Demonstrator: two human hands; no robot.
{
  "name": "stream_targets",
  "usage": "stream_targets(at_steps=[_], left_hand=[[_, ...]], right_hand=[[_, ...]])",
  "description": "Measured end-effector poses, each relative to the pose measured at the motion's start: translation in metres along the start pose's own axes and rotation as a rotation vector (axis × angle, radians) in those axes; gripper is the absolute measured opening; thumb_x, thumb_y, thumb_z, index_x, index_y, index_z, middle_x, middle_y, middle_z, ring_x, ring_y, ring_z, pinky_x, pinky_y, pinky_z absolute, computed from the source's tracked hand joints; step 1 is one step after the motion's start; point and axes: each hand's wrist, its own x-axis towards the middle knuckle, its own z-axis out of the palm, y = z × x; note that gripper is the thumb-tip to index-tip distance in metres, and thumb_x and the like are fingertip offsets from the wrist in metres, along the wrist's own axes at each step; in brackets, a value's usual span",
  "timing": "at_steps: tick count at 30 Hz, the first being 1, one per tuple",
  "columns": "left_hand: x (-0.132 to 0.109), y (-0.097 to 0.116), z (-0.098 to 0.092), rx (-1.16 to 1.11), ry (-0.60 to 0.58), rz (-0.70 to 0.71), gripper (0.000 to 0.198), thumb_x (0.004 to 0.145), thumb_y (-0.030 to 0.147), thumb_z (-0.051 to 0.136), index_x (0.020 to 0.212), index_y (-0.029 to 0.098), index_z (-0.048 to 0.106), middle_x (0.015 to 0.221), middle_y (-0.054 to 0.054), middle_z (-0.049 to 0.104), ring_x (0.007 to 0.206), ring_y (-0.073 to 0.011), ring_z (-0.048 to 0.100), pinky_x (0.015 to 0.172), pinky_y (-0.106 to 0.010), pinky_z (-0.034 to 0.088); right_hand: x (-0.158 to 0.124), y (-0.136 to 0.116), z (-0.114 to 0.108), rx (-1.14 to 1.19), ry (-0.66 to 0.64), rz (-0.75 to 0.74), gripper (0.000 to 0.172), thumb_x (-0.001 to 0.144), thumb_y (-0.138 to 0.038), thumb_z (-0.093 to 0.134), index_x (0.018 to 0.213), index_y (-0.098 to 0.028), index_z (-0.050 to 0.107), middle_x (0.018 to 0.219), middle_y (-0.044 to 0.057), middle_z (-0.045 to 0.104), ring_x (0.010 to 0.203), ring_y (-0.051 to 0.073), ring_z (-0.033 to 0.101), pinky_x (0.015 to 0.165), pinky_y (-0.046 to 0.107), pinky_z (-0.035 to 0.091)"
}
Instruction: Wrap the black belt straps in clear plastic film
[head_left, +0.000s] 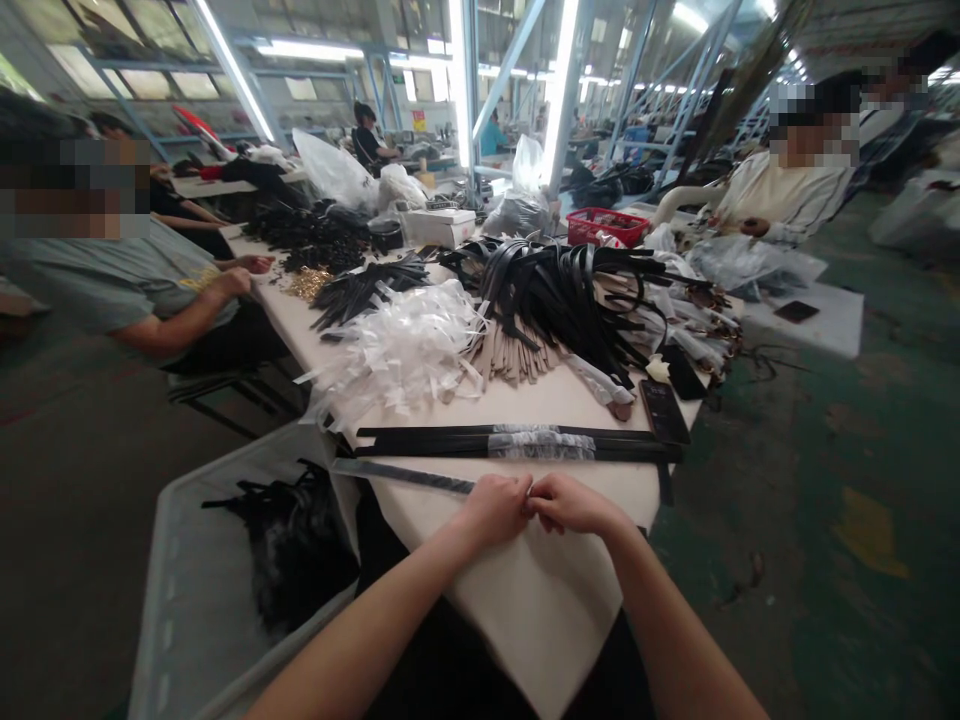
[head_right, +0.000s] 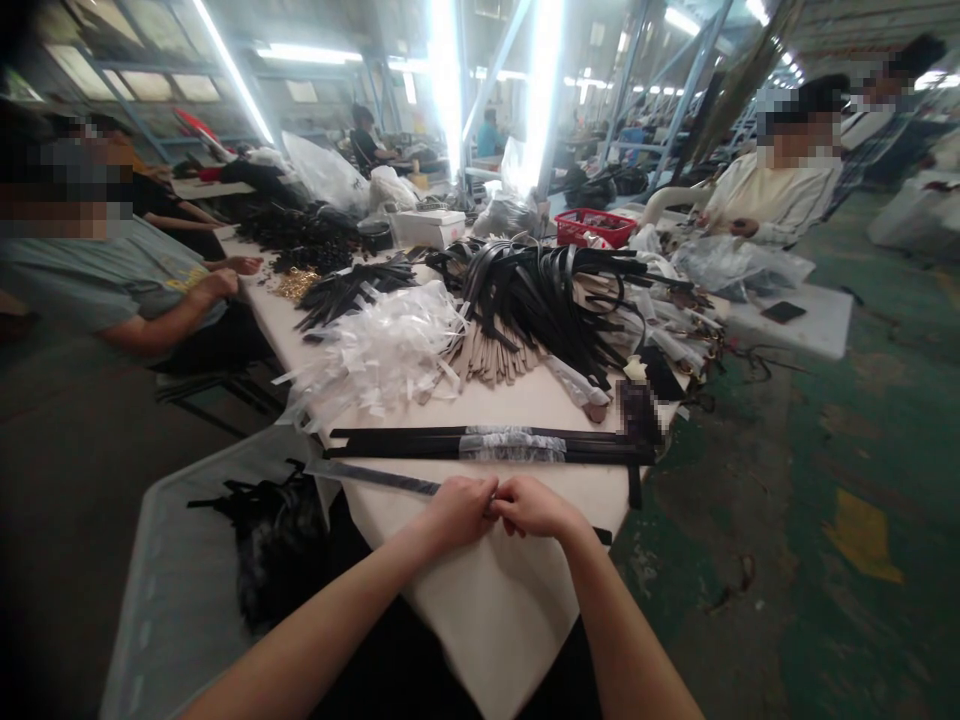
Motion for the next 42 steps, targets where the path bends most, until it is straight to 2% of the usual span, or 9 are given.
stream_targets(at_steps=[4, 11, 16, 19, 26, 30, 34, 39, 42], left_hand=[[-0.008, -0.015, -0.005, 0.044, 0.017, -0.073, 0.026, 0.078, 0.022, 0.061, 0.103, 0.018, 0.053, 0.097, -0.012, 0.07, 0.09, -0.0295, 0.067, 0.08, -0.038, 0.049], [0.007, 0.005, 0.0, -0.031, -0.058, -0.013, 0.023, 0.086, 0.023, 0.056, 0.108, 0.019, 0.052, 0.09, -0.01, 0.071, 0.085, -0.0288, 0.069, 0.073, -0.035, 0.05], [-0.001, -0.008, -0.006, -0.019, 0.006, -0.045, 0.034, 0.079, 0.02, 0.061, 0.112, 0.019, 0.052, 0.102, -0.011, 0.069, 0.096, -0.0287, 0.067, 0.085, -0.038, 0.049], [-0.002, -0.009, -0.006, -0.014, -0.007, -0.087, 0.033, 0.08, 0.019, 0.058, 0.113, 0.019, 0.05, 0.1, -0.011, 0.069, 0.092, -0.0278, 0.067, 0.081, -0.037, 0.049], [0.013, 0.014, 0.004, -0.055, -0.03, 0.039, 0.023, 0.085, 0.02, 0.056, 0.108, 0.019, 0.052, 0.094, -0.009, 0.07, 0.085, -0.0276, 0.068, 0.074, -0.035, 0.049], [-0.002, -0.008, -0.003, -0.036, 0.032, 0.0, 0.037, 0.079, 0.015, 0.059, 0.115, 0.019, 0.053, 0.106, -0.012, 0.068, 0.099, -0.0282, 0.065, 0.088, -0.038, 0.047], [-0.008, -0.024, -0.005, -0.008, 0.011, -0.114, 0.035, 0.079, 0.012, 0.055, 0.113, 0.018, 0.053, 0.097, -0.011, 0.07, 0.093, -0.028, 0.067, 0.084, -0.037, 0.048], [0.011, 0.002, 0.0, -0.02, -0.046, -0.03, 0.032, 0.084, 0.014, 0.052, 0.116, 0.018, 0.052, 0.091, -0.011, 0.07, 0.085, -0.0275, 0.068, 0.077, -0.036, 0.049], [0.008, 0.008, -0.006, -0.063, 0.04, 0.056, 0.037, 0.085, 0.02, 0.057, 0.122, 0.019, 0.052, 0.104, -0.011, 0.068, 0.099, -0.027, 0.065, 0.089, -0.038, 0.047]], right_hand=[[-0.016, 0.012, -0.014, 0.028, -0.01, 0.045, 0.032, 0.09, -0.039, 0.054, 0.08, -0.013, 0.069, 0.055, 0.0, 0.063, 0.041, 0.009, 0.051, 0.042, 0.019, 0.036], [0.004, 0.006, -0.004, 0.032, -0.027, 0.02, 0.024, 0.088, -0.031, 0.053, 0.076, -0.015, 0.067, 0.053, -0.002, 0.061, 0.042, 0.009, 0.051, 0.043, 0.018, 0.037], [-0.012, 0.016, -0.018, 0.039, -0.018, 0.042, 0.031, 0.09, -0.039, 0.055, 0.081, -0.014, 0.069, 0.054, -0.001, 0.062, 0.042, 0.009, 0.05, 0.042, 0.019, 0.036], [-0.018, 0.021, -0.024, 0.06, -0.027, 0.045, 0.031, 0.089, -0.04, 0.056, 0.082, -0.013, 0.07, 0.055, 0.0, 0.062, 0.042, 0.009, 0.05, 0.043, 0.018, 0.036], [0.004, 0.007, -0.003, 0.085, -0.018, 0.001, 0.022, 0.086, -0.029, 0.054, 0.075, -0.014, 0.066, 0.053, -0.002, 0.06, 0.043, 0.009, 0.051, 0.043, 0.018, 0.036], [-0.018, 0.019, -0.02, 0.091, -0.01, 0.025, 0.032, 0.089, -0.041, 0.056, 0.082, -0.013, 0.07, 0.055, -0.001, 0.061, 0.042, 0.009, 0.05, 0.043, 0.019, 0.036], [-0.033, 0.029, -0.035, 0.065, 0.007, 0.07, 0.038, 0.088, -0.048, 0.058, 0.083, -0.012, 0.071, 0.055, 0.0, 0.062, 0.042, 0.009, 0.049, 0.044, 0.019, 0.036], [-0.012, 0.016, -0.024, -0.014, 0.014, 0.103, 0.036, 0.088, -0.044, 0.057, 0.08, -0.013, 0.07, 0.053, 0.0, 0.061, 0.043, 0.01, 0.05, 0.043, 0.02, 0.036], [-0.014, 0.014, -0.028, -0.056, 0.029, 0.122, 0.035, 0.089, -0.043, 0.055, 0.08, -0.013, 0.07, 0.055, 0.001, 0.062, 0.045, 0.012, 0.052, 0.045, 0.021, 0.037]])
